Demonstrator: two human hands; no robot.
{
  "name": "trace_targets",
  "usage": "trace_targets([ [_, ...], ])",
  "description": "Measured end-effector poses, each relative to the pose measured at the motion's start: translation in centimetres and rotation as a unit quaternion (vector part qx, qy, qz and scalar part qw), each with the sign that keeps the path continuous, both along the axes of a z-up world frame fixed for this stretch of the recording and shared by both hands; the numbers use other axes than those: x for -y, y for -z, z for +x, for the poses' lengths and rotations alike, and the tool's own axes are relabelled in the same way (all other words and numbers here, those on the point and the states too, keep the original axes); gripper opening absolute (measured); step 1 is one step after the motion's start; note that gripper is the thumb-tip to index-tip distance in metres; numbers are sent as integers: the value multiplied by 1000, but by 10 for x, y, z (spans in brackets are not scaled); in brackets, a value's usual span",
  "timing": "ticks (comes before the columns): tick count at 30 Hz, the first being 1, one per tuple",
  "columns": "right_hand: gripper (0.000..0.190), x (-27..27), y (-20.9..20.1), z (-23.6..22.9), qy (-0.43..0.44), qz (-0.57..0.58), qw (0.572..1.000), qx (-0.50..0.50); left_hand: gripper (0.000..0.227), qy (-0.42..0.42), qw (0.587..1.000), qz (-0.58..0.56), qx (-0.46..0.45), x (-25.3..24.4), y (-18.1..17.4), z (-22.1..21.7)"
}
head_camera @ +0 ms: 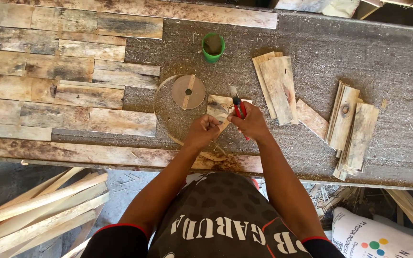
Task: The recorder is using a utility knife to trim and shape small wooden planks and a round wooden piece on a workbench.
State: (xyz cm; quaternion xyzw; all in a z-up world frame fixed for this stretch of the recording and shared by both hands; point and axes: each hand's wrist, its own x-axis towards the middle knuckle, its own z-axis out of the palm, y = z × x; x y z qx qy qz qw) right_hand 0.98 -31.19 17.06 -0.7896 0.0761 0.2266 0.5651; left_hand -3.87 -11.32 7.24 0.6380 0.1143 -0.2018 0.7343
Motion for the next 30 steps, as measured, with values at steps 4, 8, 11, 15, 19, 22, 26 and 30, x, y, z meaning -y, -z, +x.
trace_targets([
  [4,26,-4,-7,4,-8,-21,1000,-2,13,33,996,-11,78,1,2,4],
  [8,26,-5,-14,4,-13,-29,999,1,15,79,994,-24,68,3,7,11],
  [11,25,0,-25,0,-13,-57,998,10,20,53,998,-18,43,5,3,17],
  [15,25,16,-48,-16,-63,-148,985,64,32,17,998,-52,39,4,19,21],
  [19,24,33,-33,-30,-118,-225,955,152,36,35,997,-51,39,1,35,27],
  [22,23,34,-17,-31,-147,-278,927,206,41,33,994,-9,103,2,41,31],
  [26,23,27,-16,-28,-183,-350,900,183,47,34,996,3,85,3,40,35],
  [30,23,23,-9,-24,-201,-375,890,163,50,35,994,-26,99,4,45,37],
])
